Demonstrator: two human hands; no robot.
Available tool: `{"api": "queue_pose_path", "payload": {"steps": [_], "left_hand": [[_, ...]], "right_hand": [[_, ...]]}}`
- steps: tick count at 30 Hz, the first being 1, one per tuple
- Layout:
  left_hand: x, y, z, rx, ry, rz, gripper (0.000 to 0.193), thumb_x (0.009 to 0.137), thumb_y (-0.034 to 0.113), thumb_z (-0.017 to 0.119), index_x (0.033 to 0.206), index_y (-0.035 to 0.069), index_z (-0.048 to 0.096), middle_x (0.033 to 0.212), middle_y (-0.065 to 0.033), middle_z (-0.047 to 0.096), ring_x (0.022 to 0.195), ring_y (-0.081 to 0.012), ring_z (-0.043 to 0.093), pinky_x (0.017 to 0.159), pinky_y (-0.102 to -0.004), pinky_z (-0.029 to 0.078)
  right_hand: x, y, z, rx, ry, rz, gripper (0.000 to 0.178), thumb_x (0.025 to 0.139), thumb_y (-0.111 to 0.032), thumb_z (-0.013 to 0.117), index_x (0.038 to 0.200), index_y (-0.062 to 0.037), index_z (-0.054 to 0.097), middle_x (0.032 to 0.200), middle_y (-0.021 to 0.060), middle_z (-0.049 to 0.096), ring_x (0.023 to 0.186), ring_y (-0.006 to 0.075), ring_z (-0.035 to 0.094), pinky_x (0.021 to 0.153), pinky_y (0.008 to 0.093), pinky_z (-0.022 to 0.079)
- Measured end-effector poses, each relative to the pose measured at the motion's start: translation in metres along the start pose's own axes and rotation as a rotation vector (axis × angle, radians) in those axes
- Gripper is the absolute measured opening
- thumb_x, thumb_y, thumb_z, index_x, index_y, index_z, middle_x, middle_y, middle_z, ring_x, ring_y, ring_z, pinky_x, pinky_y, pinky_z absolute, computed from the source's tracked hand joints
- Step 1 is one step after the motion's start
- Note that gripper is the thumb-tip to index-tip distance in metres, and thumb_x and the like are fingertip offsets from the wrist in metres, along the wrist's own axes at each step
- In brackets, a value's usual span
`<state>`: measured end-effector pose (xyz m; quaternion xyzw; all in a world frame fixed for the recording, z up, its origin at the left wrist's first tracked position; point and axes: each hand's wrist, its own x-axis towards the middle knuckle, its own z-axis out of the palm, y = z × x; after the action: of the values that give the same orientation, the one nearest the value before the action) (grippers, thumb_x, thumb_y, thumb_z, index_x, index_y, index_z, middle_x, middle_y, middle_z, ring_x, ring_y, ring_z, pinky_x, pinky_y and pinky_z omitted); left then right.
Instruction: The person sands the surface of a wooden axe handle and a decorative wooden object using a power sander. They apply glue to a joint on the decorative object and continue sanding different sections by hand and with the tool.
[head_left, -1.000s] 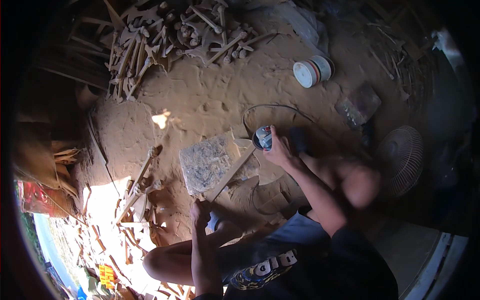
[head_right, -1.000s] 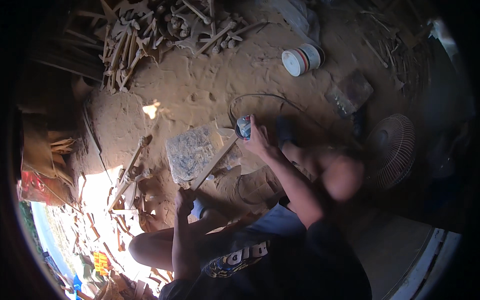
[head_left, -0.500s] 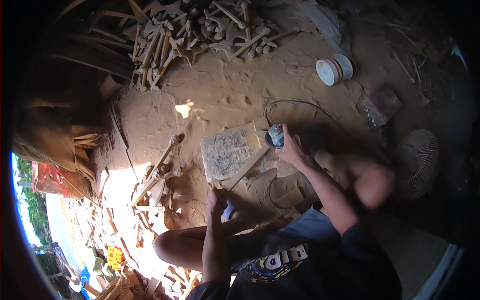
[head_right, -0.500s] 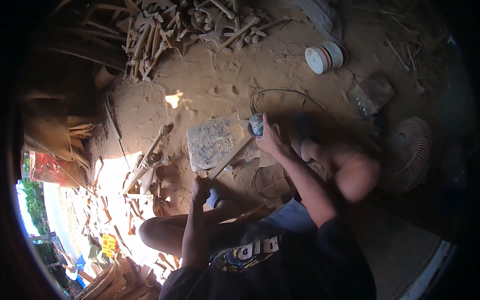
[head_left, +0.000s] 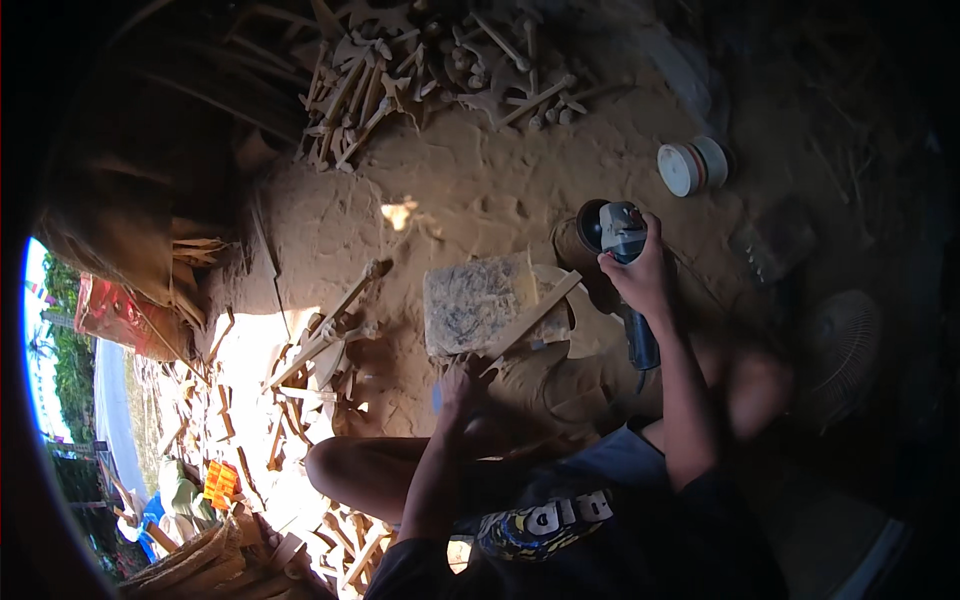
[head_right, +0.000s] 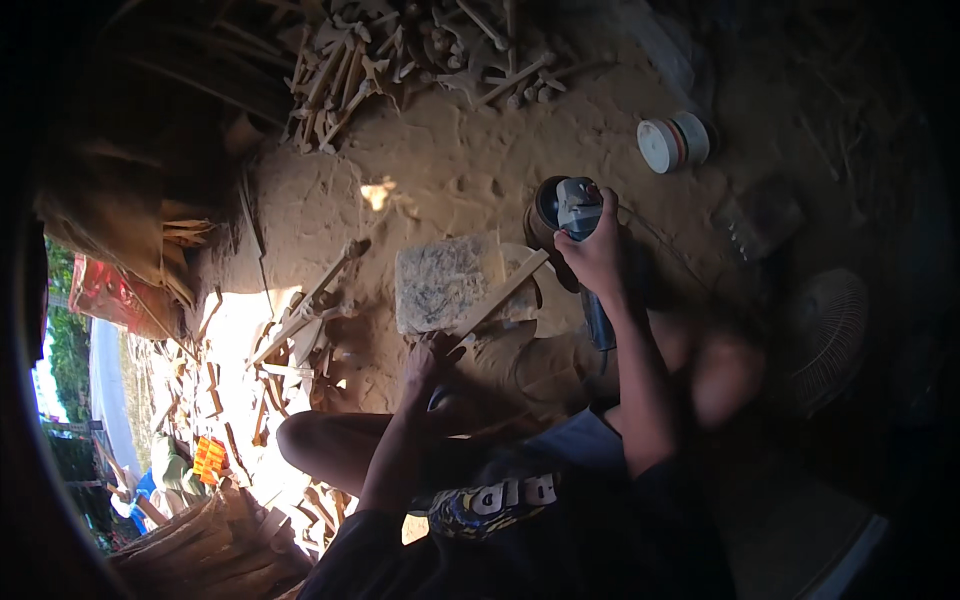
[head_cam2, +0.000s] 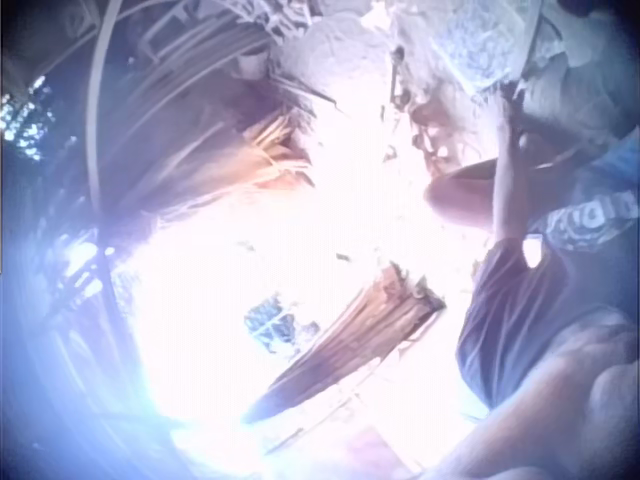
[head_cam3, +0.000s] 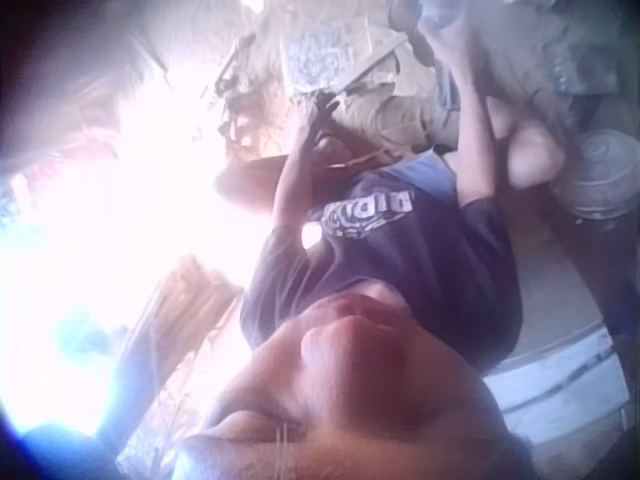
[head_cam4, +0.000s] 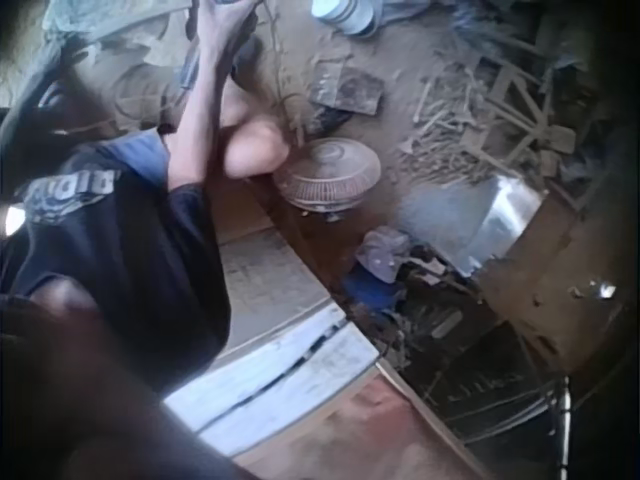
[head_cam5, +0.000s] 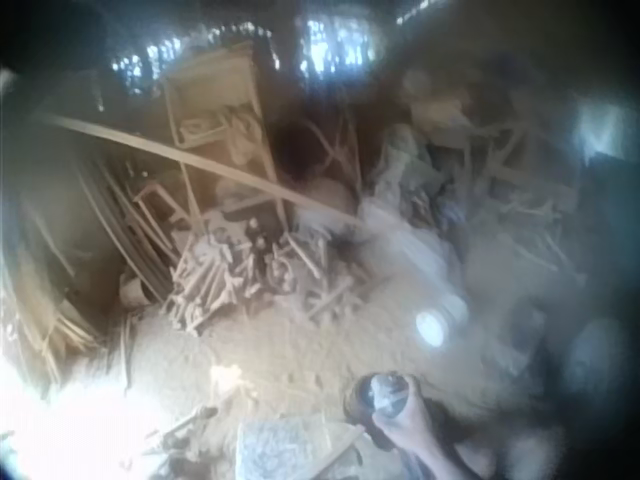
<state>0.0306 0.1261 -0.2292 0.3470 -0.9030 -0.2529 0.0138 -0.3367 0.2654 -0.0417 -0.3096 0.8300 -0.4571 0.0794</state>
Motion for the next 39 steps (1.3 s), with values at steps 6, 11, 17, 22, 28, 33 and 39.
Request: {"api": "queue_pose_path", "payload": {"steps": [6,11,17,22,28,33,39], "left_hand": [[0.009,0.009,0.043,-0.010,-0.020,0.068,0.038,0.102,0.032,0.062,0.135,0.014,0.059,0.090,-0.0216,0.073,0.078,-0.0451,0.071,0.063,-0.0576,0.053],[-0.010,0.033,0.019,-1.263,-0.367,-0.253,0.041,0.105,0.036,0.064,0.135,0.009,0.056,0.077,-0.0001,0.064,0.060,-0.0187,0.062,0.054,-0.0365,0.049],[-0.031,0.075,-0.028,-1.561,-0.749,-0.581,0.025,0.100,0.033,0.069,0.090,0.010,0.065,0.076,0.0039,0.057,0.067,-0.0103,0.059,0.058,-0.0290,0.049],[-0.044,0.055,-0.009,-0.674,-0.365,-0.345,0.024,0.099,0.030,0.070,0.084,0.012,0.063,0.073,0.0026,0.056,0.064,-0.0136,0.061,0.054,-0.0330,0.048],[-0.052,-0.005,0.052,-0.532,-0.311,-0.331,0.022,0.097,0.028,0.068,0.082,0.012,0.062,0.075,-0.0005,0.058,0.065,-0.0172,0.062,0.056,-0.0354,0.048],[-0.056,-0.057,0.108,-0.430,-0.289,-0.353,0.020,0.095,0.026,0.066,0.081,0.013,0.061,0.076,-0.0032,0.060,0.066,-0.0202,0.063,0.057,-0.0375,0.048],[-0.071,-0.112,0.153,-0.337,-0.113,-0.287,0.017,0.092,0.024,0.064,0.080,0.013,0.060,0.078,-0.0063,0.062,0.068,-0.0238,0.063,0.058,-0.0399,0.048]], "right_hand": [[0.004,-0.046,-0.062,0.087,0.077,0.034,0.081,0.081,-0.020,0.087,0.146,-0.0010,0.043,0.111,0.0146,0.072,0.098,0.0257,0.073,0.090,0.0398,0.056],[0.004,-0.058,-0.081,0.180,0.175,-0.008,0.076,0.084,-0.019,0.088,0.142,0.0017,0.043,0.110,0.0128,0.071,0.096,0.0226,0.071,0.089,0.0378,0.056],[-0.002,-0.049,-0.062,0.165,0.120,-0.030,0.079,0.084,-0.017,0.087,0.145,0.0017,0.041,0.117,0.0176,0.068,0.103,0.0239,0.070,0.092,0.0390,0.056],[-0.014,-0.027,-0.020,0.021,-0.064,-0.086,0.085,0.081,-0.022,0.089,0.148,-0.0050,0.040,0.117,0.0180,0.071,0.103,0.0300,0.073,0.093,0.0433,0.055],[-0.044,0.024,0.053,0.093,-0.440,-0.048,0.099,0.080,-0.012,0.083,0.160,-0.0057,0.027,0.151,0.0244,0.050,0.137,0.0353,0.055,0.111,0.0432,0.045],[-0.071,-0.004,0.094,-0.269,-0.721,0.002,0.101,0.082,-0.023,0.079,0.165,-0.0088,0.023,0.129,0.0355,0.063,0.119,0.0504,0.064,0.101,0.0522,0.052],[-0.091,-0.023,0.132,-0.264,-0.800,-0.152,0.096,0.080,-0.026,0.079,0.160,-0.0098,0.031,0.104,0.0363,0.071,0.098,0.0547,0.069,0.087,0.0590,0.056]]}}
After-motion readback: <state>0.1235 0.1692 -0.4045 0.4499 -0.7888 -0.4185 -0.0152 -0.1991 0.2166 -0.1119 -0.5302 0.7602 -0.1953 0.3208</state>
